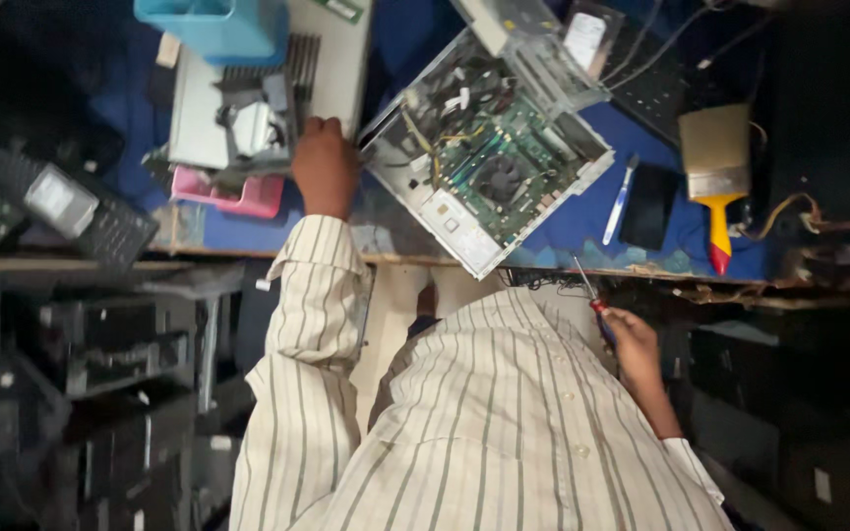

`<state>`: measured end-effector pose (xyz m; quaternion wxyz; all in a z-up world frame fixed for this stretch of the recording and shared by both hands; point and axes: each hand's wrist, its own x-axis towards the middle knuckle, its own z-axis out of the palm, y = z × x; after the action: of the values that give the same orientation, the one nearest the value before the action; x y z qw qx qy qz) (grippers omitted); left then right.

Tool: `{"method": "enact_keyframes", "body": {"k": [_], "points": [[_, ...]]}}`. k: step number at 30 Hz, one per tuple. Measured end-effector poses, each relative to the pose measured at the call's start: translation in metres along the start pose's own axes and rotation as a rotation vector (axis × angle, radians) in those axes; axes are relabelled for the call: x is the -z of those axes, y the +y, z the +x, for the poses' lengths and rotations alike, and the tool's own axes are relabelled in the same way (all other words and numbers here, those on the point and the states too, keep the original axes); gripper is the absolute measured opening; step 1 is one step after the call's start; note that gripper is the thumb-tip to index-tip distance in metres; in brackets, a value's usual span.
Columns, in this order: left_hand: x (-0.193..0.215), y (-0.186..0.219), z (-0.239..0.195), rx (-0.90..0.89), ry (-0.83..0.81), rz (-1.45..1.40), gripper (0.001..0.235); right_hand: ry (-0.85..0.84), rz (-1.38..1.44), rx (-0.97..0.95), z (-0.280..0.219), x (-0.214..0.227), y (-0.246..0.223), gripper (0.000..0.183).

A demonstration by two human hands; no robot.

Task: The person uses a screwdriver to loosen screws on the side of a desktop computer case. They then remove a drive bay caddy from the case and inspect it.

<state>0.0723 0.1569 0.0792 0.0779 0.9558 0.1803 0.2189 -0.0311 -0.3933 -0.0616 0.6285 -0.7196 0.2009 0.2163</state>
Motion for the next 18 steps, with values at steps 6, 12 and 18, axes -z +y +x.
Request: {"method": "enact_keyframes", "body": {"k": [6,12,18], "points": [[-0.026,-0.025,0.009,-0.062,-0.105,0.072,0.009,0.056,-0.043,-0.007,-0.021,-0.003,0.014,0.027],[-0.035,-0.035,0.009,-0.052,-0.1,0.061,0.008,0.097,0.032,-0.044,-0.035,-0.016,0.016,0.025],[-0.029,-0.032,0.009,-0.041,-0.061,-0.061,0.011,0.055,0.082,-0.031,-0.043,-0.023,0.012,0.024]]}}
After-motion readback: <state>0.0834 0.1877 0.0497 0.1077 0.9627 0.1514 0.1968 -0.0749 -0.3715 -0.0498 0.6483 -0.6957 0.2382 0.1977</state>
